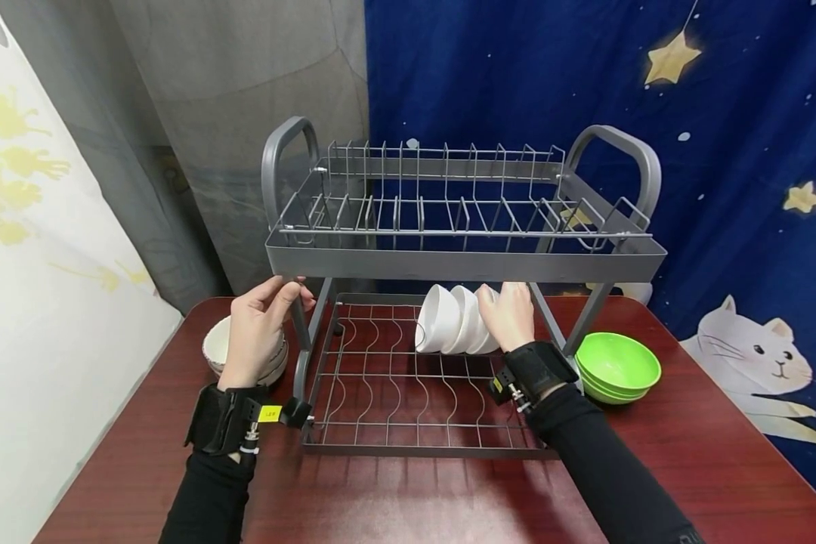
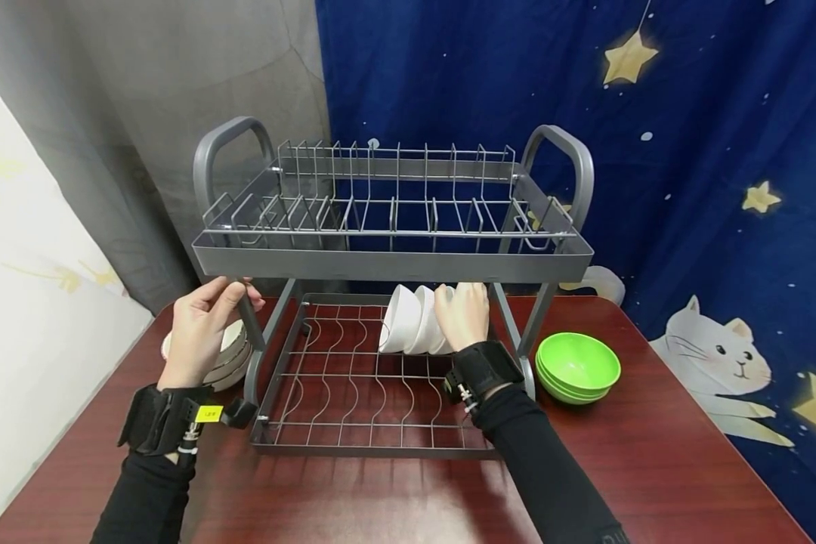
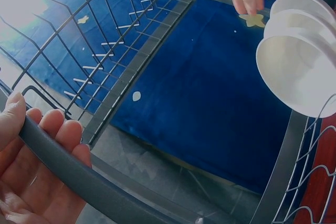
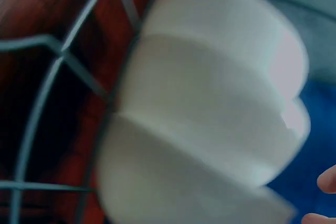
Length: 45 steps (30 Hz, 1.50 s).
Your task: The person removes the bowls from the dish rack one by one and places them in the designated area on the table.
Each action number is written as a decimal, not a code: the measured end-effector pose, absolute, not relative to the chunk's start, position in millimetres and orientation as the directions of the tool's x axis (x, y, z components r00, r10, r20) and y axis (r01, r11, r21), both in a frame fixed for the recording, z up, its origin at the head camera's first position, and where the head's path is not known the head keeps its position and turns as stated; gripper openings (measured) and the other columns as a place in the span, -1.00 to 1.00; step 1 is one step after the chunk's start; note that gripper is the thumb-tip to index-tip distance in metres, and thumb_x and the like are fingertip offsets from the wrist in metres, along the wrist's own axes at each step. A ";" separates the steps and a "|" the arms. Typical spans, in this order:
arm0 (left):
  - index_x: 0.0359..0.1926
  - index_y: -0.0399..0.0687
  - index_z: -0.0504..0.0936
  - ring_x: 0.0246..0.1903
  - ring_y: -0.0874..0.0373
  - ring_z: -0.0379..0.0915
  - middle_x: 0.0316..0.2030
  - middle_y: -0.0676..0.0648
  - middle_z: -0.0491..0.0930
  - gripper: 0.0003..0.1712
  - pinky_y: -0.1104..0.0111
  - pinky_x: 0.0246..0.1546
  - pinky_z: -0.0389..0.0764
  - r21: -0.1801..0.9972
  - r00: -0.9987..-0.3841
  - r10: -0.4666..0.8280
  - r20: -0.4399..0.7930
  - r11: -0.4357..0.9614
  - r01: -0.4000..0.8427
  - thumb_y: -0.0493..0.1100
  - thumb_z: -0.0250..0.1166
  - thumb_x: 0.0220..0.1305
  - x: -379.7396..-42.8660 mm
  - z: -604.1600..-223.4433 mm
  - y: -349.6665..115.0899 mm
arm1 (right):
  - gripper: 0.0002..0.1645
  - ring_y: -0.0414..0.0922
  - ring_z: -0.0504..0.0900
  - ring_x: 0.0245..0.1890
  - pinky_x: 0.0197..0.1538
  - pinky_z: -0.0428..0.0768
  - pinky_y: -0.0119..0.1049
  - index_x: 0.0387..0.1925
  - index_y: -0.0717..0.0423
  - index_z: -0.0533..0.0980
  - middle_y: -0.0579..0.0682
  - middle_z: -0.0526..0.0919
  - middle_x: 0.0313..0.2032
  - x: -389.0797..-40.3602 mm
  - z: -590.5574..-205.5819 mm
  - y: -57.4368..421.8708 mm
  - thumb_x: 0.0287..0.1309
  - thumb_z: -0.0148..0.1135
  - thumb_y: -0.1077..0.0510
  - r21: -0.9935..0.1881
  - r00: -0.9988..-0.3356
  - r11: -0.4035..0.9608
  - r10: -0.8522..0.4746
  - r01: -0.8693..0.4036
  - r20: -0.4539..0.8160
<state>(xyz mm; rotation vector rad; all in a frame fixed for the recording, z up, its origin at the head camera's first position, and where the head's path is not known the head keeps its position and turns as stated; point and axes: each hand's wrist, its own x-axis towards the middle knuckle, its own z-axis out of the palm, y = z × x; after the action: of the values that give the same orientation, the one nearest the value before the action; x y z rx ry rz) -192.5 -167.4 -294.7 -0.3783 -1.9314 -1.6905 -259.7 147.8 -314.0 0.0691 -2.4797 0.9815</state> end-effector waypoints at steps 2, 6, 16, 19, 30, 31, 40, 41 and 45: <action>-0.19 -0.40 0.58 -0.37 0.24 0.62 -0.50 0.11 0.61 -0.71 0.37 -0.20 0.63 0.823 -0.814 -0.139 0.564 0.174 0.540 -0.18 0.14 0.28 -192.4 -294.8 -167.5 | -0.35 0.30 0.32 0.09 0.13 0.32 0.16 0.20 0.44 0.21 0.42 0.33 0.10 -267.3 -321.2 148.3 0.13 -0.05 0.12 -0.635 -0.888 0.748 0.139 -0.196 0.439; -0.20 -0.41 0.58 -0.38 0.24 0.61 -0.50 0.10 0.61 -0.71 0.39 -0.19 0.63 0.817 -0.809 -0.136 0.571 0.183 0.546 -0.19 0.14 0.29 -191.9 -295.5 -167.6 | -0.39 0.31 0.35 0.07 0.10 0.35 0.17 0.16 0.44 0.26 0.40 0.35 0.07 -276.1 -335.4 149.3 0.14 -0.05 0.12 -0.644 -0.888 0.740 0.149 -0.192 0.436; -0.23 -0.42 0.59 -0.40 0.24 0.61 -0.51 0.11 0.61 -0.74 0.39 -0.21 0.63 0.805 -0.797 -0.135 0.588 0.189 0.562 -0.23 0.14 0.28 -189.9 -294.9 -167.7 | -0.55 0.27 0.40 0.06 0.06 0.40 0.17 0.09 0.26 0.40 0.33 0.44 0.05 -279.6 -345.8 147.4 0.16 -0.12 0.23 -0.680 -0.908 0.717 0.168 -0.156 0.385; -0.23 -0.42 0.59 -0.40 0.23 0.62 -0.51 0.11 0.61 -0.74 0.40 -0.22 0.64 0.803 -0.795 -0.136 0.591 0.192 0.564 -0.23 0.14 0.28 -190.0 -294.3 -168.0 | -0.55 0.26 0.43 0.03 0.04 0.41 0.16 0.06 0.26 0.42 0.33 0.46 0.02 -280.1 -345.3 146.3 0.11 -0.11 0.29 -0.673 -0.905 0.723 0.168 -0.156 0.390; -0.18 -0.42 0.57 -0.40 0.25 0.61 -0.51 0.12 0.61 -0.72 0.42 -0.21 0.63 0.818 -0.809 -0.138 0.571 0.182 0.546 -0.21 0.14 0.28 -190.4 -294.0 -165.7 | -0.51 0.30 0.44 -0.04 -0.02 0.45 0.15 0.01 0.32 0.46 0.35 0.47 -0.02 -280.6 -344.4 143.4 -0.02 -0.10 0.41 -0.612 -0.889 0.772 0.147 -0.170 0.433; -0.17 -0.42 0.57 -0.40 0.25 0.61 -0.51 0.12 0.61 -0.72 0.42 -0.21 0.63 0.819 -0.811 -0.136 0.569 0.179 0.545 -0.22 0.14 0.28 -190.5 -294.0 -165.5 | -0.52 0.30 0.43 -0.04 -0.01 0.44 0.15 -0.01 0.33 0.46 0.34 0.47 -0.02 -280.4 -344.7 143.9 -0.03 -0.09 0.42 -0.589 -0.883 0.788 0.136 -0.179 0.450; -0.17 -0.43 0.57 -0.40 0.26 0.61 -0.51 0.12 0.60 -0.70 0.42 -0.22 0.63 0.821 -0.812 -0.145 0.566 0.186 0.539 -0.20 0.14 0.29 -191.3 -295.0 -167.5 | -0.54 0.29 0.43 -0.07 0.05 0.42 0.13 -0.03 0.40 0.45 0.39 0.51 -0.10 -273.9 -331.5 146.3 -0.09 0.17 0.43 -0.265 -0.735 0.926 -0.020 -0.270 0.678; -0.17 -0.43 0.56 -0.40 0.26 0.61 -0.51 0.12 0.60 -0.70 0.42 -0.22 0.63 0.821 -0.812 -0.146 0.566 0.186 0.539 -0.20 0.14 0.28 -191.4 -294.9 -167.6 | -0.54 0.29 0.43 -0.06 0.06 0.41 0.12 -0.03 0.40 0.45 0.38 0.51 -0.10 -271.2 -327.4 146.4 -0.09 0.18 0.43 -0.240 -0.728 0.933 -0.032 -0.267 0.685; -0.17 -0.44 0.56 -0.40 0.25 0.62 -0.51 0.12 0.60 -0.71 0.41 -0.21 0.63 0.825 -0.815 -0.144 0.561 0.180 0.536 -0.21 0.15 0.28 -191.8 -294.7 -167.1 | -0.62 0.26 0.44 -0.09 0.08 0.38 0.08 -0.12 0.42 0.48 0.37 0.53 -0.15 -252.5 -311.3 147.2 -0.10 0.13 0.45 -0.191 -0.705 0.946 -0.053 -0.262 0.707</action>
<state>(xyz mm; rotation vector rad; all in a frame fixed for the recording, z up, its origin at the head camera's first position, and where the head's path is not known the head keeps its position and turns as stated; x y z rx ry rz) -191.8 -167.1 -294.7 -0.3672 -1.9339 -1.6848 -252.5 147.2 -311.3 0.2208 -2.3373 0.3578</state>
